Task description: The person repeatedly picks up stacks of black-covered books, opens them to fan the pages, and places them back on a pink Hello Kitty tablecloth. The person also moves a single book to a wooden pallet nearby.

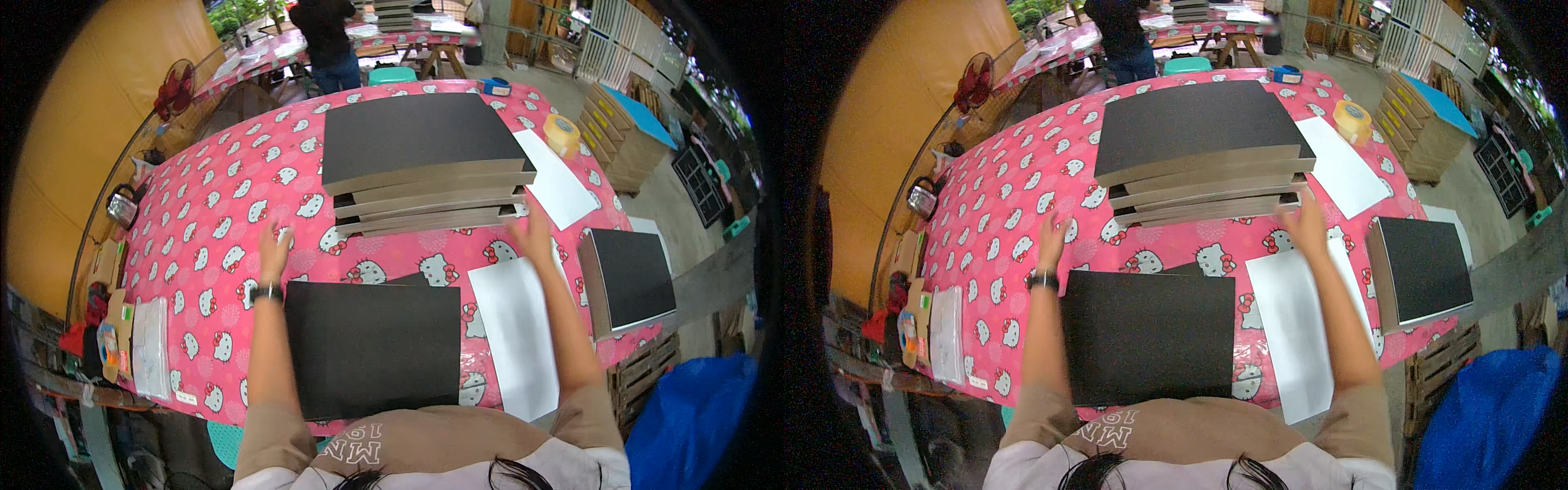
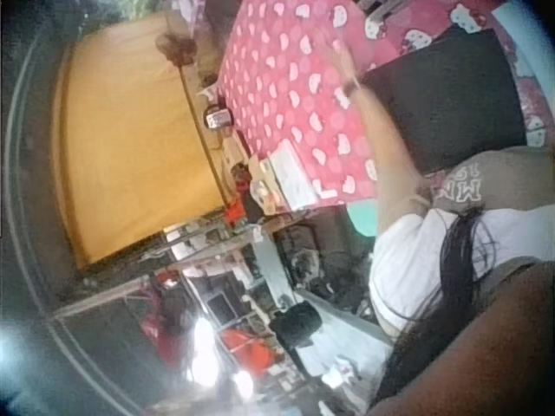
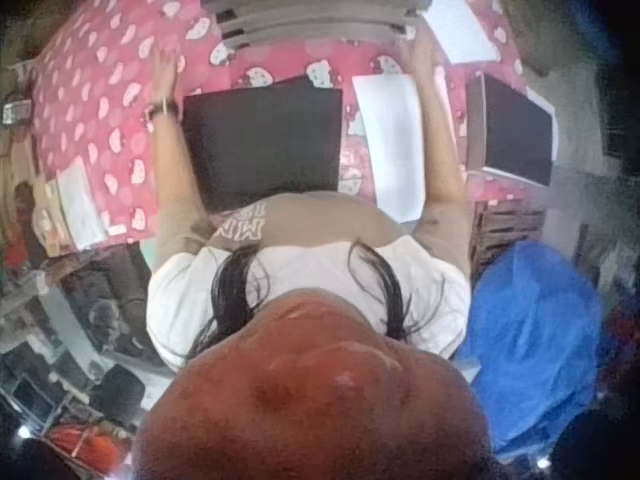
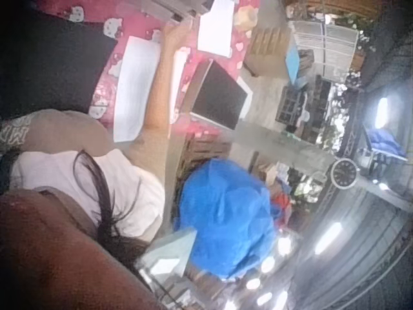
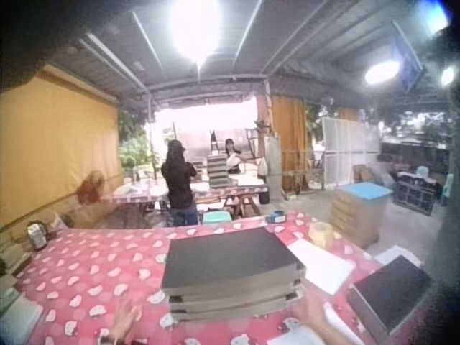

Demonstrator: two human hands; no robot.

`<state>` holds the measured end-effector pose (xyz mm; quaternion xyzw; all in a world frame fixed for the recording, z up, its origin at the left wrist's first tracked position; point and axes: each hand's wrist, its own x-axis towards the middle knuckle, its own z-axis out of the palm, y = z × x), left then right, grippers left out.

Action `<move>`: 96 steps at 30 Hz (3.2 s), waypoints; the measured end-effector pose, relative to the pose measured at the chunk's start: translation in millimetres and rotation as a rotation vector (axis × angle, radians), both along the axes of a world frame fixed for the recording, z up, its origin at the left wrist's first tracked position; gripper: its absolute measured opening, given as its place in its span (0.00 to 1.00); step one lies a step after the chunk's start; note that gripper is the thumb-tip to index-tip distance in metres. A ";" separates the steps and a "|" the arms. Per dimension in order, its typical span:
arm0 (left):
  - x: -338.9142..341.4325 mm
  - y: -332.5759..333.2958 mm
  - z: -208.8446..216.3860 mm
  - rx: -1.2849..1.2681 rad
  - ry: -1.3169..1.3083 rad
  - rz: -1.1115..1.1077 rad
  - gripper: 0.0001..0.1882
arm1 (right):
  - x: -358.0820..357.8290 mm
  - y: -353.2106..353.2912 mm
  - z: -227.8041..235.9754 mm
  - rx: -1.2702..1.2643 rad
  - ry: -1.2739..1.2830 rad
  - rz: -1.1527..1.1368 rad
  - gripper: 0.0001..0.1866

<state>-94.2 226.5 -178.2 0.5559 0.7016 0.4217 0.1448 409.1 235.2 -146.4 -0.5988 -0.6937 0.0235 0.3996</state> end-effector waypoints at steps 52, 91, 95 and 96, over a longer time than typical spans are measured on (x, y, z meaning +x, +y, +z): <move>-51.6 -289.6 -75.0 0.301 -1.043 -0.113 0.38 | -109.6 -193.2 -17.0 -0.361 0.986 0.701 0.41; -23.7 -296.5 -92.4 -0.470 -0.388 0.284 0.32 | 223.4 -171.5 -13.7 -0.529 -0.543 -0.577 0.31; -6.6 -292.2 -85.5 -0.369 -0.480 0.213 0.32 | 236.8 -171.4 -4.4 -0.594 -0.538 -0.528 0.30; -5.6 -291.6 -85.0 -0.386 -0.478 0.222 0.32 | 238.4 -170.5 -0.4 -0.621 -0.531 -0.514 0.29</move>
